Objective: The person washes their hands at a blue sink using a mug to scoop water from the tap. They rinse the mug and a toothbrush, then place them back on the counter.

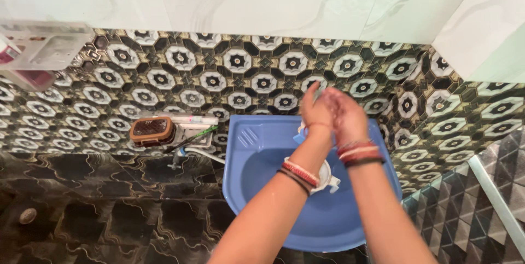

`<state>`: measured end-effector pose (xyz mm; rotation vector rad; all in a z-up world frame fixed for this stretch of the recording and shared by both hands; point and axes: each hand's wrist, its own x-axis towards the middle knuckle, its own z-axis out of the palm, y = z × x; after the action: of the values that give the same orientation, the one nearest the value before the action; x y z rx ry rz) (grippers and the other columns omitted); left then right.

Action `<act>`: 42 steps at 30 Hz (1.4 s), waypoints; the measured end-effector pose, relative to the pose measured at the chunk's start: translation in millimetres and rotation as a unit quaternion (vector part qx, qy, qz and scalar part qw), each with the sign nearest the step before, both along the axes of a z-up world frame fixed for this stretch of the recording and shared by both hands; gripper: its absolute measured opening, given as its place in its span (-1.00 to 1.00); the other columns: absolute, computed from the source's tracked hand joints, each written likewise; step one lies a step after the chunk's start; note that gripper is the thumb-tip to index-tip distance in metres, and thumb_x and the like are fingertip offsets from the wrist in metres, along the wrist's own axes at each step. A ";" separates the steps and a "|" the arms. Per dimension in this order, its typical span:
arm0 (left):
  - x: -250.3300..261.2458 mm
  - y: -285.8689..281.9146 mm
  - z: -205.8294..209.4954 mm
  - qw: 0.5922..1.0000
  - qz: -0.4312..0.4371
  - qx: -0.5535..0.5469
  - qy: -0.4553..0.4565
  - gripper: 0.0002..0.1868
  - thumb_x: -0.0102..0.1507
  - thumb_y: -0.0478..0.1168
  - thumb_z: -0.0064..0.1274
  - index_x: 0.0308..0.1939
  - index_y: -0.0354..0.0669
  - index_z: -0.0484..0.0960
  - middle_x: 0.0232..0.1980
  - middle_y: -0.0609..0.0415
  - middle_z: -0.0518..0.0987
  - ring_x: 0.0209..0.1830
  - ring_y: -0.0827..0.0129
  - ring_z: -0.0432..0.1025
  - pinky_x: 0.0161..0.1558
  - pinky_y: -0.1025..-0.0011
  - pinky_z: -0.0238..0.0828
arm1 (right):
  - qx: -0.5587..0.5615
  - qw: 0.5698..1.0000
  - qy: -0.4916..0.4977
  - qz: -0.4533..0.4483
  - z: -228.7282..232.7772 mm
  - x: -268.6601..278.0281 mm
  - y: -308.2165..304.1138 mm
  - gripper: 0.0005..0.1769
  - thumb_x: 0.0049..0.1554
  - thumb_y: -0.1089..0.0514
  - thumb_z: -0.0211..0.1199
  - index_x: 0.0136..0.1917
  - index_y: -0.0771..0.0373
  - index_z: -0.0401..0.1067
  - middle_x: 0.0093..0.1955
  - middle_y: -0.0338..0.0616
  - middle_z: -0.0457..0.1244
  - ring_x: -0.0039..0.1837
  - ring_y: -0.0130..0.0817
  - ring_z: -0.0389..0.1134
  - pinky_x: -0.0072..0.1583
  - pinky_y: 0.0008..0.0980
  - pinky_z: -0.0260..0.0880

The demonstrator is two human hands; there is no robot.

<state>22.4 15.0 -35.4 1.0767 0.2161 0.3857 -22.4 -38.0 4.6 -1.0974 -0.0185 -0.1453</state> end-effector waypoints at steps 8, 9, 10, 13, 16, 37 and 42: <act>-6.5 33.0 -100.9 0.927 -0.287 -0.207 0.124 -0.48 0.38 0.14 -0.08 0.17 -0.18 0.61 0.05 0.07 0.64 0.05 0.29 0.49 0.05 0.36 0.42 | -0.519 0.803 -0.259 -0.139 -56.6 -12.0 24.8 -0.64 0.27 0.23 -0.03 0.21 0.28 0.52 0.29 0.01 0.35 0.41 0.11 0.26 0.44 -0.14 0.16; -2.5 35.1 -97.5 0.931 -0.285 -0.174 0.146 -0.45 0.36 0.14 -0.08 0.17 -0.23 0.60 0.05 0.04 0.64 0.06 0.25 0.50 0.04 0.33 0.43 | -0.536 0.796 -0.250 -0.131 -63.2 8.4 20.7 -0.64 0.29 0.22 -0.03 0.20 0.29 0.53 0.30 0.03 0.35 0.42 0.15 0.23 0.44 -0.13 0.14; -0.5 35.0 -94.8 0.934 -0.282 -0.141 0.168 -0.42 0.34 0.14 -0.07 0.17 -0.28 0.59 0.05 0.00 0.64 0.06 0.21 0.51 0.03 0.29 0.43 | -0.565 0.796 -0.198 -0.087 -68.8 34.5 16.0 -0.63 0.28 0.15 -0.03 0.18 0.27 0.54 0.30 -0.01 0.34 0.39 0.04 0.29 0.42 -0.20 0.20; -1.0 31.3 -88.0 0.943 -0.201 0.045 0.262 -0.27 0.36 0.25 -0.12 0.21 -0.39 0.61 0.13 -0.07 0.63 0.09 0.20 0.45 0.10 0.30 0.35 | -0.555 0.830 0.048 0.038 -78.8 125.1 10.0 -0.62 0.22 0.04 0.17 0.15 0.34 0.53 0.25 0.05 0.37 0.30 -0.13 0.39 0.38 -0.25 0.31; -10.4 27.3 -90.5 0.966 -0.198 -0.021 0.167 -0.26 0.34 0.26 -0.16 0.32 -0.29 0.52 0.24 -0.09 0.60 0.20 0.22 0.44 0.23 0.35 0.29 | -0.364 0.898 0.169 0.179 -101.0 169.3 -7.4 -0.54 0.25 -0.06 0.10 0.14 0.34 0.56 0.18 -0.03 0.43 0.20 -0.22 0.39 0.34 -0.27 0.29; -59.4 46.3 -122.7 0.922 -0.127 -0.363 0.037 -0.40 0.44 0.07 -0.31 0.21 -0.38 0.57 0.29 -0.05 0.58 0.33 0.32 0.43 0.39 0.42 0.29 | 0.402 0.908 0.112 -0.040 -221.7 2.4 10.9 -0.66 0.27 0.15 0.09 0.24 0.39 0.38 0.18 -0.02 0.37 0.26 -0.15 0.37 0.35 -0.18 0.38; -62.2 41.9 -104.8 0.929 -0.114 -0.351 0.017 -0.48 0.46 0.01 -0.27 0.10 -0.42 0.58 0.17 -0.11 0.59 0.25 0.22 0.45 0.36 0.31 0.32 | 0.401 0.909 0.107 -0.037 -192.7 -4.6 10.9 -0.70 0.30 0.12 0.06 0.21 0.32 0.39 0.20 -0.07 0.37 0.27 -0.17 0.36 0.34 -0.16 0.36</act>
<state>-39.8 56.9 -140.3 0.3905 0.2313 0.0599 -27.1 -27.1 -188.2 -0.2833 0.2619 -0.0846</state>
